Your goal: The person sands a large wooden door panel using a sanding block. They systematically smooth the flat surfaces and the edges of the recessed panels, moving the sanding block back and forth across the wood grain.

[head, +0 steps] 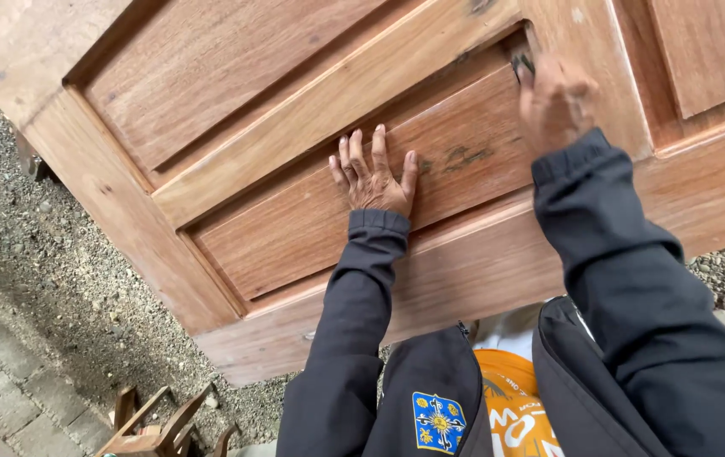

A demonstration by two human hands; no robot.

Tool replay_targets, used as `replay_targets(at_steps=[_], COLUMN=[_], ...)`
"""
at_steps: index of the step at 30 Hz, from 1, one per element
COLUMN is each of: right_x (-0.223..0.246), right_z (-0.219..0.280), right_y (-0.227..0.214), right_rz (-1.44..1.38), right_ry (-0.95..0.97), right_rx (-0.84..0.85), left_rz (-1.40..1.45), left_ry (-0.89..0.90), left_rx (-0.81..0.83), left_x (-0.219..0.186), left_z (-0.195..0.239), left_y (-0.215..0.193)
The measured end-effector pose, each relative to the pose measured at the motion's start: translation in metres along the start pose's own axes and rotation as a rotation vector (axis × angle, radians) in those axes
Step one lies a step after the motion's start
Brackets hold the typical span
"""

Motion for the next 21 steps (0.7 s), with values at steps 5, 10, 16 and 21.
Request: replay_targets(at_steps=[5,10,16,21], right_x=[0.001,-0.04,-0.038,-0.041], right_z=[0.05,0.025,0.073,0.041], right_y=[-0.047,0.063,0.008,0.037], right_rz=[-0.142,-0.168,0.027,0.054], right_ry=[0.001,-0.015,-0.002,0.012], right_rx=[0.043,-0.124,0.05,0.139], left_rz=[0.042,0.007,0.101,0.095], left_ry=[0.01,-0.041,-0.066,-0.087], left_rx=[-0.027,-0.026,-0.12,-0.133], left_x=[-0.001,0.0,0.001,0.0], left_z=[-0.007,-0.012,-0.009,-0.003], left_y=[-0.008,-0.013,-0.021,-0.015])
Point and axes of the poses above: each hand's wrist, its own z-axis away from the middle knuckle, its own y-axis out of the palm, x = y × z, the point moved 8 cm from there along -z, towards the middle knuckle, and after that the axes turned 2 degrees about -x, right-handed, at the moved point
